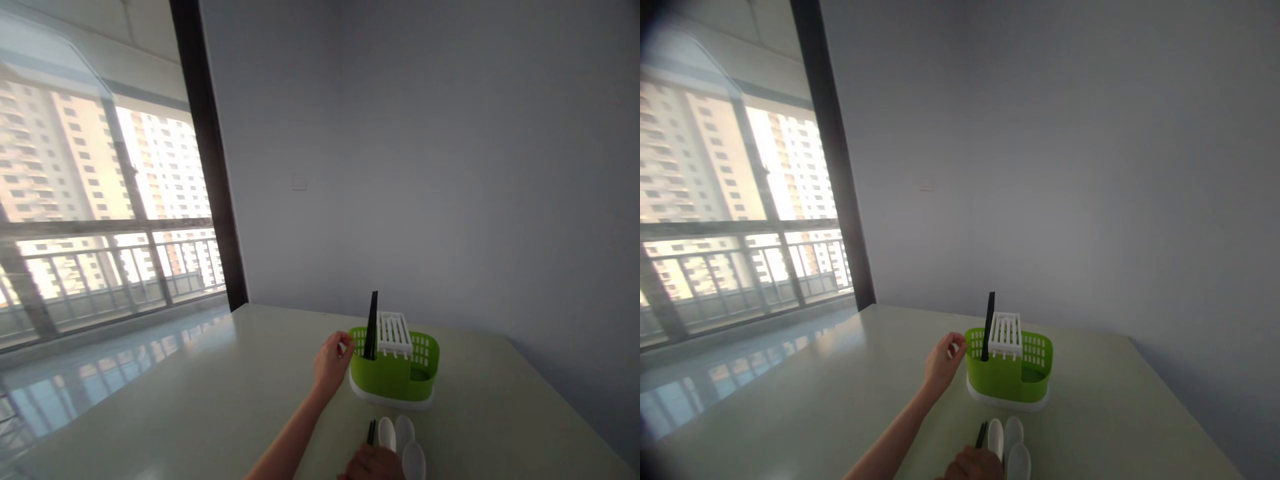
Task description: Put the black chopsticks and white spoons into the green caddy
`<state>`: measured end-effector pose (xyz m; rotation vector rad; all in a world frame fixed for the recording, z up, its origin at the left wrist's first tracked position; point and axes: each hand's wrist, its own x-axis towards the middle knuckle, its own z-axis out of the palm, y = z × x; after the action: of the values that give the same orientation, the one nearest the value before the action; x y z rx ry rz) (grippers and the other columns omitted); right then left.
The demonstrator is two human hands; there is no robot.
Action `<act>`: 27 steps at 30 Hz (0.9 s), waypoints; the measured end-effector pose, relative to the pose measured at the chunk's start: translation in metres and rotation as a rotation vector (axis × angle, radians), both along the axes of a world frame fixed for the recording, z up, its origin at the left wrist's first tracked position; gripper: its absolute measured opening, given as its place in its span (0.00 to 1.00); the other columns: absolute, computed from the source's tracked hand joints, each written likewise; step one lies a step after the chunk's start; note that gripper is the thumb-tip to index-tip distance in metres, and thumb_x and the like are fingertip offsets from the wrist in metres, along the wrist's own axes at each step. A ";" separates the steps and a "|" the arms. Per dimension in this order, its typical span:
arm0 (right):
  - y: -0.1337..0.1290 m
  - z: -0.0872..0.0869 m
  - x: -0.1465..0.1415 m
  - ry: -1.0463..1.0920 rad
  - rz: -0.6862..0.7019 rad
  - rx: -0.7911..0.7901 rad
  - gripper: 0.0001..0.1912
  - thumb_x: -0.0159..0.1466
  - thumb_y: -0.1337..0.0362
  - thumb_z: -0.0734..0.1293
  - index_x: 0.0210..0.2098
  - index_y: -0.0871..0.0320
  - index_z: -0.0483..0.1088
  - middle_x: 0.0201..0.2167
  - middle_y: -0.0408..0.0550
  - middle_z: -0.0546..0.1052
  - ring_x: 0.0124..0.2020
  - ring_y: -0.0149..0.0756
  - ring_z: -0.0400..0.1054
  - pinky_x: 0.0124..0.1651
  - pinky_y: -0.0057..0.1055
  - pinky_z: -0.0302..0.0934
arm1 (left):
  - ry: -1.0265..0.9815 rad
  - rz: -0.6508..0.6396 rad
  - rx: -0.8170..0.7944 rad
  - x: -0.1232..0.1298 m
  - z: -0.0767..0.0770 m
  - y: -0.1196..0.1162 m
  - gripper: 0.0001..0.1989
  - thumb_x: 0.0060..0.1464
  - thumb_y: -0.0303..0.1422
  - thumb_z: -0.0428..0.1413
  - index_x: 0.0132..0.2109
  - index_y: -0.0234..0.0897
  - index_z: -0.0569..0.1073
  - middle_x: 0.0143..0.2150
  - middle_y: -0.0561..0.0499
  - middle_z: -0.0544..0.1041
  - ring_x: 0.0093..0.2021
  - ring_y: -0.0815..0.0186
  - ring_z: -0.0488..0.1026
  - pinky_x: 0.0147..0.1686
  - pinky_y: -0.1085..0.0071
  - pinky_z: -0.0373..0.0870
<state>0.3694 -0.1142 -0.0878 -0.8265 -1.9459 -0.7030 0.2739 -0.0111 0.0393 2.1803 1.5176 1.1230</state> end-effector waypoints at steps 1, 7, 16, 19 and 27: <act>-0.002 0.004 -0.001 -0.009 0.016 0.015 0.27 0.70 0.61 0.49 0.15 0.55 0.59 0.11 0.40 0.64 0.14 0.27 0.60 0.18 0.30 0.43 | 0.028 -0.006 -0.033 -0.009 -0.012 -0.015 0.09 0.56 0.37 0.46 0.39 0.40 0.69 0.36 0.57 0.75 0.30 0.73 0.69 0.31 0.77 0.61; -0.023 0.028 -0.007 -0.005 0.105 -0.001 0.25 0.68 0.61 0.52 0.15 0.55 0.59 0.11 0.40 0.63 0.15 0.28 0.57 0.20 0.30 0.43 | 0.406 -0.172 -0.374 -0.051 -0.075 -0.097 0.07 0.52 0.33 0.50 0.39 0.43 0.69 0.38 0.56 0.74 0.39 0.70 0.70 0.35 0.77 0.62; -0.039 0.040 -0.005 0.011 0.076 -0.220 0.21 0.66 0.62 0.53 0.18 0.56 0.61 0.16 0.42 0.67 0.19 0.31 0.60 0.24 0.32 0.47 | 0.626 -0.150 -0.492 -0.040 -0.075 -0.129 0.14 0.54 0.27 0.43 0.43 0.39 0.70 0.46 0.45 0.72 0.46 0.60 0.70 0.40 0.68 0.67; -0.038 0.038 -0.002 -0.007 0.042 -0.251 0.22 0.67 0.62 0.52 0.19 0.56 0.61 0.16 0.42 0.67 0.20 0.31 0.61 0.25 0.31 0.46 | 0.666 -0.053 -0.475 -0.044 -0.071 -0.124 0.13 0.50 0.25 0.46 0.42 0.38 0.70 0.44 0.44 0.73 0.44 0.59 0.72 0.39 0.67 0.68; -0.038 0.038 -0.002 -0.061 0.075 -0.307 0.21 0.68 0.62 0.51 0.20 0.56 0.61 0.17 0.43 0.67 0.21 0.30 0.61 0.26 0.30 0.45 | 0.722 0.147 -0.492 -0.063 -0.066 -0.111 0.15 0.50 0.23 0.45 0.43 0.32 0.72 0.42 0.40 0.75 0.44 0.58 0.73 0.40 0.67 0.67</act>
<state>0.3670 -0.1517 -0.0497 -0.9185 -2.1612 -0.3933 0.2113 -0.1225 -0.0263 2.2211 1.9737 -0.0835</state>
